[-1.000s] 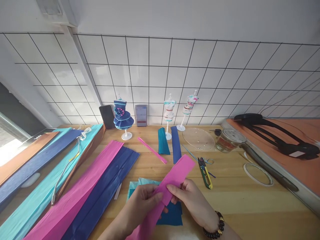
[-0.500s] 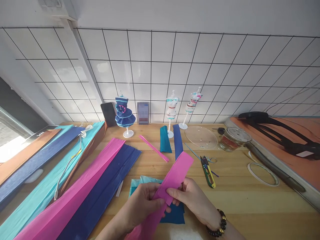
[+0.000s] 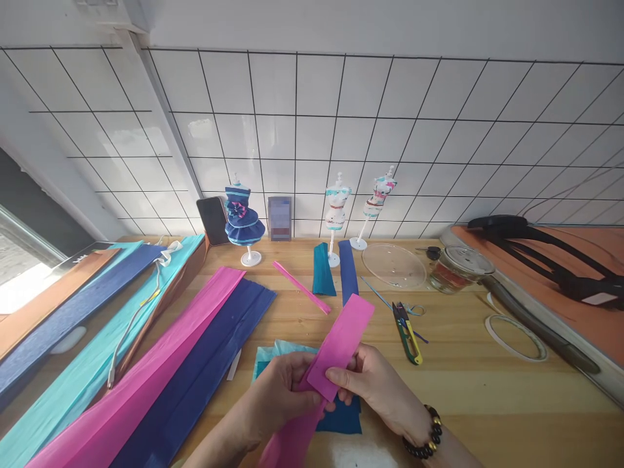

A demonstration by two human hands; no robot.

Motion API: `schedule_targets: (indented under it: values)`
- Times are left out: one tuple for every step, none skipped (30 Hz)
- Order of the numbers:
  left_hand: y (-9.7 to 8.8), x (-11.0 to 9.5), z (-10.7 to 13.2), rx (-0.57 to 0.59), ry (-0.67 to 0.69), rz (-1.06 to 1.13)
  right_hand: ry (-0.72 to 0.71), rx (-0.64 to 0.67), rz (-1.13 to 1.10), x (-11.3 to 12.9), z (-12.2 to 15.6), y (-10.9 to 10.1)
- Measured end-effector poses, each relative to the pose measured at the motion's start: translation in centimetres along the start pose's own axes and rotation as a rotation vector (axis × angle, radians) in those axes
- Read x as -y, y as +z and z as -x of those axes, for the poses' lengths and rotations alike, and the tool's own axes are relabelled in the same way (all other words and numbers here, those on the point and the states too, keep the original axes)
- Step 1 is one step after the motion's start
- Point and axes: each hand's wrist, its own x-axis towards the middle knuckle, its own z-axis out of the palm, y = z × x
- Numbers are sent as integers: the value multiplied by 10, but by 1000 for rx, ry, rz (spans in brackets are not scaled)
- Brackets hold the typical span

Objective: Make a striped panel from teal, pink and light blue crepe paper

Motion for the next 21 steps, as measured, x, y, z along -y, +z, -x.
schedule_targets:
  values:
    - [1,-1,0,5,7,1,7,12,3,0,0,0]
    - [2,-2,0,12,16,1,13,23,5,1,0,1]
    - [2,-3,0,22,22,2,18,30,9,1,0,1]
    - [3,-4,0,32,29,3,21,34,12,2,0,2]
    - [4,-5,0,40,35,3,24,34,16,2,0,2]
    - [4,-5,0,43,41,1,25,33,20,2,0,3]
    - [5,-6,0,41,42,-6,27,29,24,1,1,3]
    - [5,-5,0,35,40,-17,28,23,28,1,1,3]
    - [5,-5,0,23,33,-31,29,13,33,1,1,3]
    - [5,-4,0,6,23,-48,31,2,39,0,1,3]
    - [4,-3,-1,-10,10,-65,33,-11,45,0,1,3]
    - [4,-3,-1,-27,-3,-82,34,-22,50,0,1,3]
    - [4,-2,-1,-45,-13,-100,36,-29,54,-1,1,3]
    - [3,-1,-1,-64,-21,-116,37,-32,57,-1,1,2]
    - [3,-1,-1,-83,-28,-131,39,-30,59,-1,1,2]
    - [3,0,0,-96,-31,-145,42,-24,58,-1,1,2]
    - [4,-1,0,-104,-30,-158,44,-18,56,-1,1,2]
    - [4,-1,0,-105,-28,-169,45,-16,58,-1,1,2]
    - [5,-1,0,-95,-27,-177,47,-18,63,-1,1,3]
    - [6,-2,0,-79,-23,-183,49,-24,72,-1,2,3]
    - [7,-2,0,-61,-13,-185,51,-32,83,-1,2,4]
